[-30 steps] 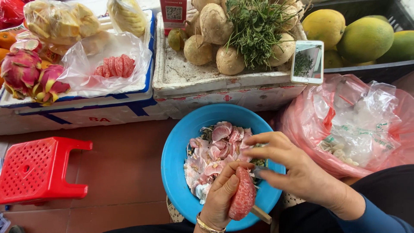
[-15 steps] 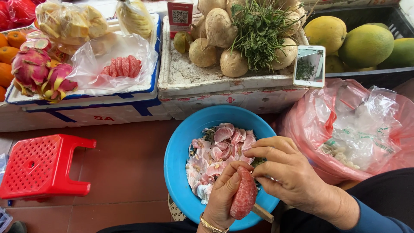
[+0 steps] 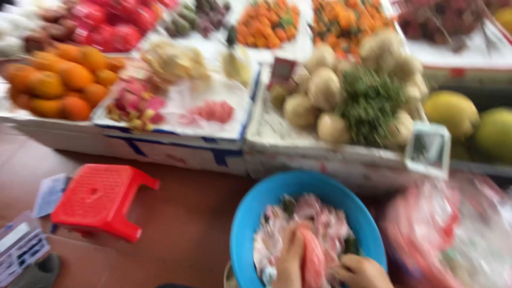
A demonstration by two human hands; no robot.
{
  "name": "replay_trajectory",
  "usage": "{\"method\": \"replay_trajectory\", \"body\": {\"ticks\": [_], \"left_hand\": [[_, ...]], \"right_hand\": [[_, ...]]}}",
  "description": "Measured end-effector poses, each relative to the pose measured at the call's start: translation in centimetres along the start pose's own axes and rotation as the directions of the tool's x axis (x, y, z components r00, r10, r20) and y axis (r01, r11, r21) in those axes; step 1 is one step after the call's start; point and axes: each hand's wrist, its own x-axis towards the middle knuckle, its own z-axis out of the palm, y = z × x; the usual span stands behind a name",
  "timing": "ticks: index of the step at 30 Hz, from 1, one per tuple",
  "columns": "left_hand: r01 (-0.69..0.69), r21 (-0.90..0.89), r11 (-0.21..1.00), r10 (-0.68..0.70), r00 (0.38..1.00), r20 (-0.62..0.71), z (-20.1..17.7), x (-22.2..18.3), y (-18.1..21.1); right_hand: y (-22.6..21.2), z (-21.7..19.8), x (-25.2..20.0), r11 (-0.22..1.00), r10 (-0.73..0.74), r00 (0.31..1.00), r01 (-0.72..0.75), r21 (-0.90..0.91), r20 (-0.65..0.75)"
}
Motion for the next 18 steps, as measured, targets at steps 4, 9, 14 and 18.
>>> {"method": "replay_trajectory", "body": {"ticks": [4, 9, 14, 18], "left_hand": [[-0.024, 0.347, 0.937, 0.068, 0.991, -0.113, -1.0, 0.5, -0.9], [-0.122, 0.67, 0.732, 0.166, 0.986, -0.002, 5.7, 0.0, 7.3], [-0.322, 0.853, 0.411, 0.267, 0.937, 0.225, 8.6, 2.4, 12.5], [-0.337, 0.856, 0.392, 0.23, 0.937, 0.264, 10.1, 4.4, 17.8]], "right_hand": [[-0.7, -7.1, 2.6, 0.694, 0.437, 0.899, -0.317, 0.646, -0.027], [-8.3, -15.1, 8.4, 0.263, 0.29, 0.932, -0.297, 0.918, 0.218], [-14.1, -18.6, 14.2, 0.145, 0.466, 0.878, -0.197, 0.97, 0.109], [-15.2, -20.7, 19.0, 0.141, 0.493, 0.864, -0.197, 0.97, 0.104]]}}
